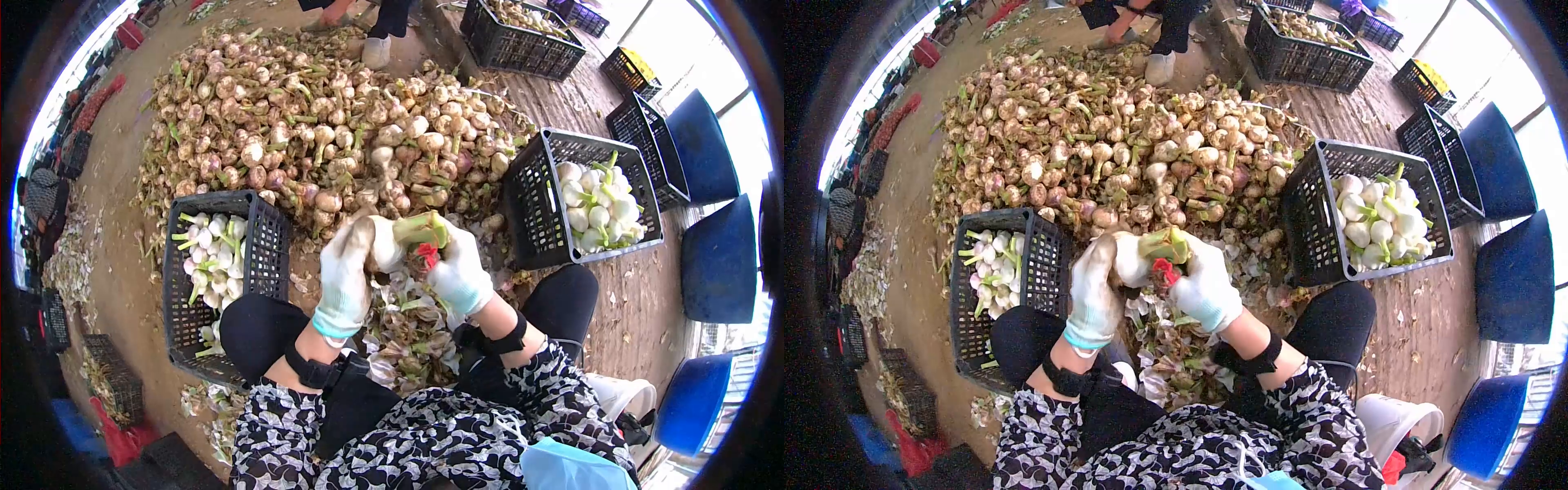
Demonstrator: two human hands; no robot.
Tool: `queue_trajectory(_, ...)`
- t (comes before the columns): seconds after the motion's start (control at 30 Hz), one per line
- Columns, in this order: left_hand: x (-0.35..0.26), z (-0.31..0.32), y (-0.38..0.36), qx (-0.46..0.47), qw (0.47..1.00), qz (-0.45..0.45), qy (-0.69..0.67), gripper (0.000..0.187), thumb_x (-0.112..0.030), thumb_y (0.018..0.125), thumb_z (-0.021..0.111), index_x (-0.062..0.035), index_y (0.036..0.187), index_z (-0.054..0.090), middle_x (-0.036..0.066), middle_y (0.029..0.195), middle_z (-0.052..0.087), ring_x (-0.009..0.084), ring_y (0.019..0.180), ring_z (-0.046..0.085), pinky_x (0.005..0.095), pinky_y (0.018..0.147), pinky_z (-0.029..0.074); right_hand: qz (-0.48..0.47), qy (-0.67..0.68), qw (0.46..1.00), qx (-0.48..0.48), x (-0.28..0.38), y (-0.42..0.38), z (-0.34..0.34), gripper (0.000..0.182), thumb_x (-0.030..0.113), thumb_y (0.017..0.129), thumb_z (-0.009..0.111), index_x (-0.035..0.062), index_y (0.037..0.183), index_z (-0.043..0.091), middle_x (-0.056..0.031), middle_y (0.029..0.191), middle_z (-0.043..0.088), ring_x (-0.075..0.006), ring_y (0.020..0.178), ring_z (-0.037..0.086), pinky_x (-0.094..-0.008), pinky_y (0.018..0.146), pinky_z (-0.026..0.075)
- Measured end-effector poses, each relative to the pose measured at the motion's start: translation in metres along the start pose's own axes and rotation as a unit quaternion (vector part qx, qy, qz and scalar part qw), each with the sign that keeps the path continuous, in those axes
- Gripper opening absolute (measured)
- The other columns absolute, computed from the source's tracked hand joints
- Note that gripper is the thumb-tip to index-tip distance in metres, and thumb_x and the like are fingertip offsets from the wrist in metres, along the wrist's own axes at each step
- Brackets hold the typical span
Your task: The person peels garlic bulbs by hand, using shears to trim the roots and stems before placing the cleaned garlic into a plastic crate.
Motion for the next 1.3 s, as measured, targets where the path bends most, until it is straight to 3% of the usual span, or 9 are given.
queue_trajectory(0.17,0.026,0.0,0.008,0.04,0.992,-0.114,-0.037,0.05,-0.039,0.093,0.047,0.0027,0.121,0.048,0.009,0.103,0.06,0.0146,0.092,0.058,0.0258,0.081,0.046,0.119,0.325,0.938,0.01,-0.035,-0.008,0.001,0.031,-0.005,0.079,0.057,0.0002,0.109,0.058,-0.006,0.103,0.063,-0.0137,0.093,0.059,-0.0266,0.083,0.046)
queue_trajectory(0.4,-0.003,0.009,0.0,0.094,0.995,-0.038,-0.019,0.067,-0.026,0.08,0.07,0.0086,0.128,0.039,0.014,0.11,0.058,0.0173,0.1,0.056,0.0291,0.088,0.045,0.022,0.084,0.995,0.042,-0.005,-0.016,-0.021,0.035,0.017,0.083,0.064,-0.0016,0.111,0.054,-0.0057,0.094,0.062,-0.0149,0.089,0.058,-0.0275,0.08,0.047)
queue_trajectory(0.6,0.006,0.006,0.001,0.158,0.95,-0.164,-0.212,0.075,-0.046,0.077,0.067,0.0022,0.129,0.041,0.011,0.114,0.058,0.0201,0.1,0.059,0.034,0.083,0.05,0.211,0.732,0.648,-0.024,-0.039,-0.047,0.003,0.057,0.04,0.09,0.042,0.0001,0.131,0.039,-0.0143,0.121,0.053,-0.0224,0.108,0.054,-0.0396,0.094,0.044)
queue_trajectory(0.83,-0.009,0.004,-0.006,0.158,0.986,-0.053,-0.005,0.079,-0.024,0.063,0.083,0.0022,0.126,0.041,0.007,0.106,0.058,0.0138,0.093,0.057,0.0271,0.083,0.047,0.102,0.152,0.979,0.091,-0.035,-0.025,-0.036,0.045,0.025,0.087,0.06,-0.0023,0.121,0.047,-0.0127,0.114,0.055,-0.0211,0.101,0.056,-0.035,0.088,0.047)
queue_trajectory(0.87,-0.009,0.006,-0.011,0.165,0.979,-0.079,-0.086,0.079,-0.022,0.063,0.082,0.0018,0.126,0.042,0.007,0.106,0.059,0.014,0.092,0.058,0.0271,0.081,0.048,0.12,-0.063,0.99,0.028,-0.038,-0.013,-0.053,0.04,0.019,0.088,0.059,-0.0027,0.119,0.048,-0.0126,0.113,0.056,-0.0207,0.101,0.056,-0.0353,0.086,0.048)
queue_trajectory(0.93,0.001,-0.002,-0.014,0.199,0.965,-0.112,-0.125,0.081,-0.022,0.065,0.081,-0.0004,0.13,0.038,0.009,0.113,0.055,0.0178,0.1,0.056,0.0289,0.085,0.046,0.167,0.349,0.91,-0.148,-0.085,-0.004,-0.067,0.037,0.005,0.08,0.058,-0.0016,0.116,0.05,-0.0152,0.107,0.062,-0.0286,0.09,0.061,-0.0359,0.078,0.051)
queue_trajectory(1.07,0.005,-0.009,0.001,0.214,0.97,-0.043,0.109,0.081,-0.02,0.063,0.081,0.0019,0.131,0.04,0.01,0.117,0.054,0.0155,0.105,0.053,0.0283,0.092,0.042,0.135,-0.375,0.878,0.265,-0.082,-0.032,-0.033,0.041,0.007,0.075,0.061,-0.0015,0.114,0.053,-0.0258,0.086,0.062,-0.0312,0.081,0.063,-0.036,0.076,0.049)
queue_trajectory(1.17,0.007,-0.005,0.006,0.223,0.95,-0.008,0.22,0.077,-0.015,0.063,0.079,0.0032,0.128,0.044,0.012,0.121,0.052,0.0174,0.109,0.051,0.0296,0.095,0.04,0.168,0.102,0.979,0.057,-0.046,-0.005,-0.045,0.051,0.034,0.081,0.069,-0.0044,0.11,0.05,-0.0109,0.093,0.063,-0.0158,0.079,0.059,-0.0281,0.073,0.048)
queue_trajectory(1.3,0.002,0.005,0.003,0.208,0.97,-0.059,0.115,0.067,-0.003,0.065,0.074,0.0043,0.126,0.046,0.012,0.12,0.054,0.0171,0.109,0.052,0.0302,0.094,0.042,0.195,0.159,0.959,0.133,-0.016,0.005,-0.023,0.035,0.023,0.084,0.065,-0.0018,0.104,0.052,-0.0025,0.089,0.058,-0.008,0.08,0.051,-0.0223,0.072,0.044)
Point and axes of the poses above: each hand's wrist, its own y-axis towards the middle knuckle, its own z-axis out of the palm, x = y × z, the point moved 4 cm from there along y, towards the middle knuckle
